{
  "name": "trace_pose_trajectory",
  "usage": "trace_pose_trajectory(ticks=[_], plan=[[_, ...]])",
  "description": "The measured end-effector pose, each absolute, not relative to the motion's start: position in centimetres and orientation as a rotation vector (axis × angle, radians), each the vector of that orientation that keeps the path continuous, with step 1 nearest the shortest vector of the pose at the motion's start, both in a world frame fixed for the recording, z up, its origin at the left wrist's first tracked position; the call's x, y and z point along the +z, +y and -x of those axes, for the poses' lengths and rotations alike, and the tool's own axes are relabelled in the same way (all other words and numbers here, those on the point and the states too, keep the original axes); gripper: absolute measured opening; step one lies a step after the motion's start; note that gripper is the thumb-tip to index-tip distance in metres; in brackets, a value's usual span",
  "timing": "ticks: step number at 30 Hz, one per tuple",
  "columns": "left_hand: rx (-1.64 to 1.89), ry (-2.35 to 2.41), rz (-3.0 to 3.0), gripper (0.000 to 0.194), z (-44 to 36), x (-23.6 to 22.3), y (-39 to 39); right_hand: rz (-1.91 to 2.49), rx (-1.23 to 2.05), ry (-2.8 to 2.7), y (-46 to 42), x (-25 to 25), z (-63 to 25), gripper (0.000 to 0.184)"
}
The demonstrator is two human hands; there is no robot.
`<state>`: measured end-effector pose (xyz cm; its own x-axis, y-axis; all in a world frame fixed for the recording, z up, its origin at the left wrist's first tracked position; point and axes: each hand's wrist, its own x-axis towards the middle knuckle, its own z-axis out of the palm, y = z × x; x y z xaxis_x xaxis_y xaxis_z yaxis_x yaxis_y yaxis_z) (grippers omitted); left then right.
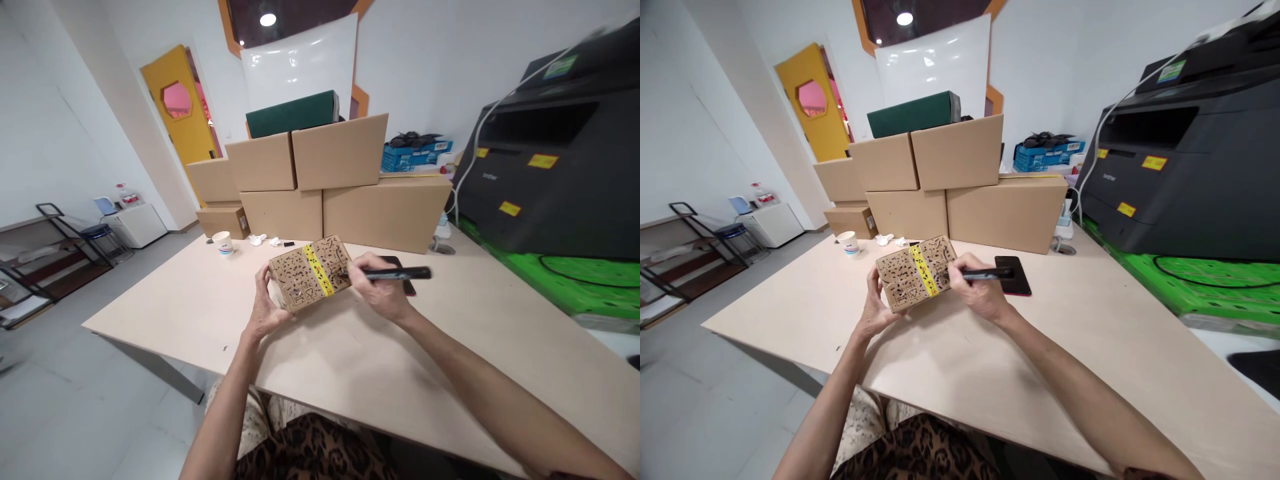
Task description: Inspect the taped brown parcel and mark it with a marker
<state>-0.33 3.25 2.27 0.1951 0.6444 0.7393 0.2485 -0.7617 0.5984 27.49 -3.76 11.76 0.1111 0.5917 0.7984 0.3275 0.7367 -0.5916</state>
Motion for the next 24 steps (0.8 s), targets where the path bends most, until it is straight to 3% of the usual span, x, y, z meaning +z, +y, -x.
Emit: trace_pose_trajectory(ticks=[10, 18, 24], plan=[[1.593, 0.926, -2.071, 0.126, 0.8, 2.5, 2.8, 0.756, 0.139, -1.369, -3.7, 11.1, -28.4, 0.020], [1.603, 0.936, -2.117, 0.129, 0.4, 2.4, 3.1, 0.853, 0.142, -1.610, -4.0, 11.1, -28.4, 0.024], [1.559, 0.954, -2.093, 0.128, 1.0, 2.4, 3.0, 1.053, 0.001, -1.604, -3.9, 7.8, -32.1, 0.020]])
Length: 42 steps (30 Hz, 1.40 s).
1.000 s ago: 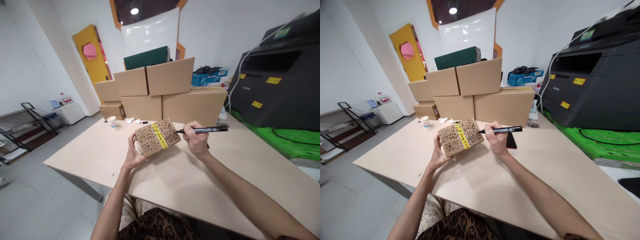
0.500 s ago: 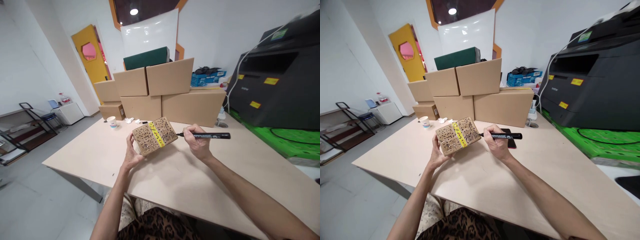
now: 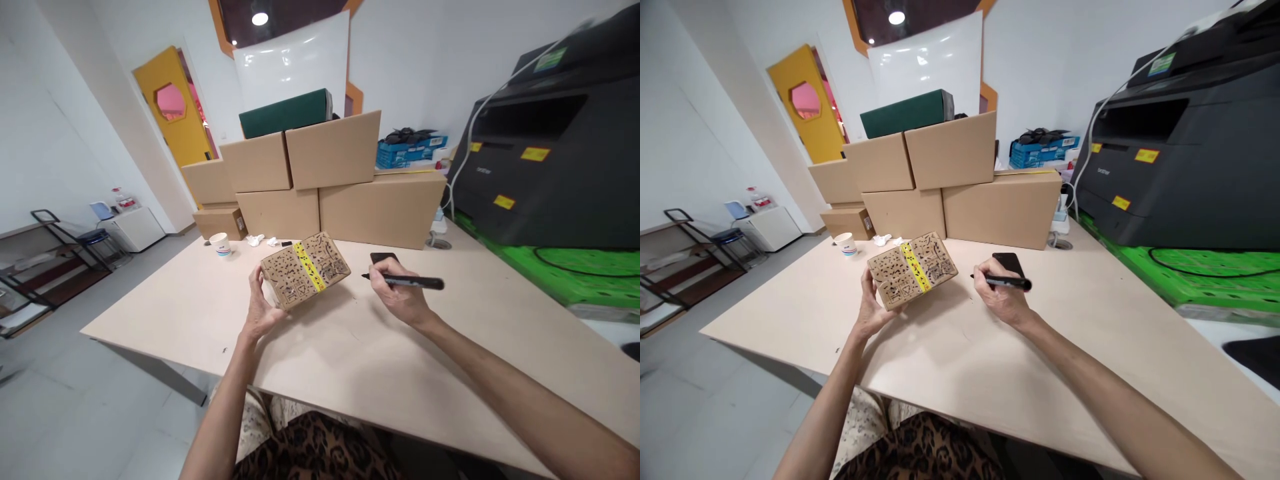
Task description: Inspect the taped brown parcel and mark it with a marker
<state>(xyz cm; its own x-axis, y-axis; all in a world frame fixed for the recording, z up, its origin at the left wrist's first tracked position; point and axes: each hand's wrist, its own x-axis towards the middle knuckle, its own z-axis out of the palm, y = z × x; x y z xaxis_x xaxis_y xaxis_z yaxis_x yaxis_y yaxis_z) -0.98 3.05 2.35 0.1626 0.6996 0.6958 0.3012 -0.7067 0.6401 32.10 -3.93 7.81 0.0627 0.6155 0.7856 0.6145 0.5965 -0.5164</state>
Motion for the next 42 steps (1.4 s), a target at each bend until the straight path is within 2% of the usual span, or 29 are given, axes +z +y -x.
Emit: trace_pose_trajectory(ticks=[3, 6, 11, 13, 17, 22, 28, 37, 39, 42], plan=[[1.547, 0.946, -2.096, 0.128, 1.1, 2.2, 3.1, 1.175, 0.003, -1.981, -4.0, 5.4, -33.5, 0.015], [1.532, 0.952, -2.104, 0.129, 1.1, 2.2, 3.2, 1.391, -0.078, -2.369, -3.7, 3.8, -33.7, 0.033], [1.518, 0.940, -2.100, 0.134, 1.4, 2.1, 3.4, 1.500, -0.027, -2.554, -2.9, 2.8, -32.9, 0.042], [1.511, 0.928, -2.098, 0.137, 1.5, 2.1, 3.5, 1.569, 0.042, -2.490, -2.6, 2.8, -33.1, 0.049], [1.501, 0.918, -2.081, 0.137, 1.3, 2.3, 3.6, 1.898, -0.001, -2.085, -1.5, 3.4, -34.5, 0.042], [1.483, 0.911, -2.025, 0.136, 1.1, 2.8, 4.1, 2.354, 0.068, -1.692, 0.7, 3.9, -36.2, 0.078], [1.447, 0.893, -1.904, 0.138, 1.4, 4.2, 4.9, 2.451, 0.229, -1.541, 2.5, 3.6, -37.8, 0.098], [1.269, 0.799, -1.697, 0.129, 1.3, 6.7, 6.2, 2.388, 0.379, -1.375, 4.0, 2.5, -40.2, 0.090], [1.251, 0.773, -1.678, 0.125, 1.4, 6.7, 6.7, 2.245, 0.492, -1.275, 4.0, 2.4, -40.7, 0.080], [1.241, 0.724, -1.654, 0.117, 1.4, 6.7, 7.4, 1.885, 0.736, -1.046, 3.6, 2.5, -40.7, 0.056]])
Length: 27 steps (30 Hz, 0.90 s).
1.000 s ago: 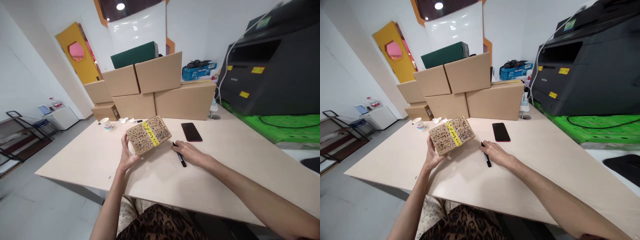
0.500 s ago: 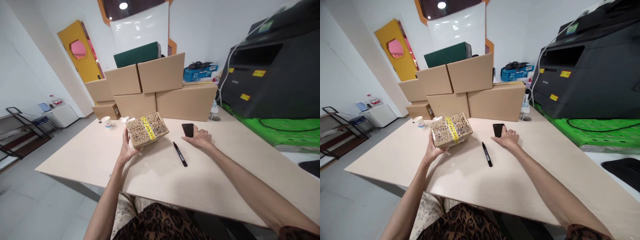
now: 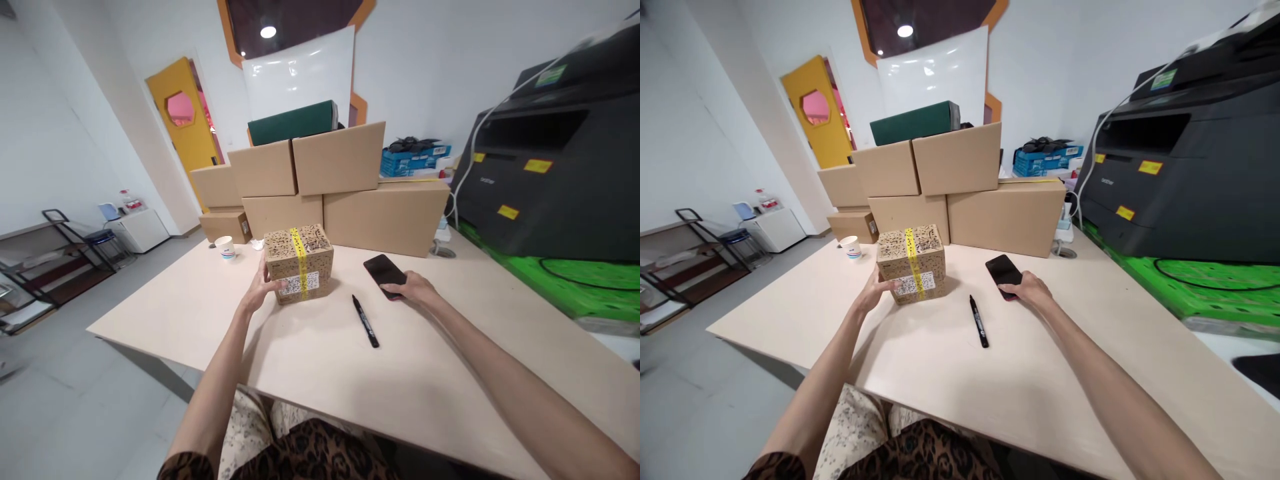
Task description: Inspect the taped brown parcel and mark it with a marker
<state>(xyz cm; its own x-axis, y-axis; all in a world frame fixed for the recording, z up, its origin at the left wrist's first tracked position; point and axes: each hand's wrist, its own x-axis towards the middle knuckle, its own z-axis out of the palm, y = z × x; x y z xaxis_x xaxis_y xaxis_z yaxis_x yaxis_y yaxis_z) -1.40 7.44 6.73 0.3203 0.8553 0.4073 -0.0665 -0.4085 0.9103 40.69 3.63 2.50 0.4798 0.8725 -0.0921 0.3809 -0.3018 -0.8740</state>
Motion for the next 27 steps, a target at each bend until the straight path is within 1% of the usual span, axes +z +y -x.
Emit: trace_pose_trajectory(ticks=[2, 5, 9, 13, 18, 21, 24, 25, 27], plan=[[1.225, 0.703, -1.645, 0.113, 1.4, 6.9, 7.9, 1.715, 0.829, -0.951, 3.3, 2.6, -40.1, 0.046], [1.136, 0.681, -1.659, 0.109, 1.4, 7.0, 8.2, 1.565, 0.892, -0.891, 2.7, 2.9, -38.7, 0.045], [1.034, 0.652, -1.654, 0.108, 1.5, 6.8, 7.3, 1.389, 0.890, -0.813, 1.9, 3.9, -37.6, 0.049], [0.989, 0.648, -1.628, 0.106, 1.4, 6.8, 5.7, 1.131, 0.849, -0.814, 0.5, 6.2, -37.2, 0.051], [1.049, 0.646, -1.639, 0.106, 1.1, 7.2, 3.9, 0.928, 0.875, -0.860, -2.8, 9.5, -34.8, 0.063], [1.158, 0.769, -1.704, 0.108, 1.2, 7.0, 2.8, 0.864, 0.905, -0.873, -4.6, 10.7, -32.7, 0.066], [1.469, 1.088, -1.769, 0.102, 0.9, 6.7, 0.3, 0.833, 0.935, -0.928, -5.8, 11.3, -31.0, 0.067], [1.649, 1.172, -1.786, 0.094, 0.5, 6.7, -0.9, 0.826, 0.948, -0.949, -6.1, 11.5, -30.5, 0.067], [1.892, 1.175, -1.865, 0.067, -0.9, 7.1, -3.7, 0.811, 0.981, -0.972, -6.7, 11.6, -29.4, 0.068]])
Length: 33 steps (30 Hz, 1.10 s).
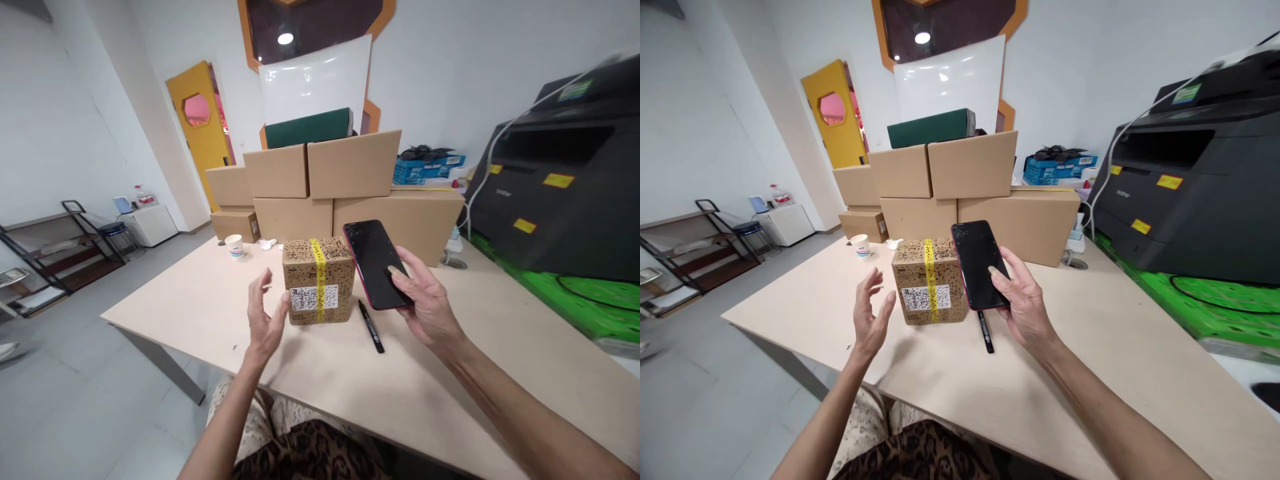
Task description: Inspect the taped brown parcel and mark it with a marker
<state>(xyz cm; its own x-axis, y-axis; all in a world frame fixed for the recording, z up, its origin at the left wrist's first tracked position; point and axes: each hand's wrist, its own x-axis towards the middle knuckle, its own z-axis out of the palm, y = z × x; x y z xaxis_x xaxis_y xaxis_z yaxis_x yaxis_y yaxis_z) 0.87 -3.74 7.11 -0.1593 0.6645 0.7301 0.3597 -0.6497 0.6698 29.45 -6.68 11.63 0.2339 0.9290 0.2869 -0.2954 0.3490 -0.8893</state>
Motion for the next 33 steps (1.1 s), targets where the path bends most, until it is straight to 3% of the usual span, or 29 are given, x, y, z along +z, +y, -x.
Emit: trace_pose_trajectory(ticks=[3, 8, 13, 24, 33], plan=[[1.680, 0.953, -1.930, 0.042, -4.0, 8.5, -7.8, 0.791, 1.032, -0.973, -7.2, 11.8, -27.8, 0.071], [1.178, 0.702, -1.626, 0.071, -8.8, 10.5, -9.7, 0.774, 1.077, -1.112, -7.3, 11.7, -25.6, 0.074], [1.200, 0.567, -1.354, 0.070, -10.3, 10.8, -8.7, 0.745, 1.178, -1.219, -7.1, 11.8, -24.5, 0.086], [1.209, 0.586, -1.255, 0.057, -10.5, 11.9, -7.8, 0.757, 1.149, -1.198, -6.5, 12.7, -24.6, 0.081], [1.169, 0.650, -1.264, 0.067, -10.4, 13.1, -7.4, 0.756, 1.104, -1.168, -5.8, 12.7, -24.4, 0.080]])
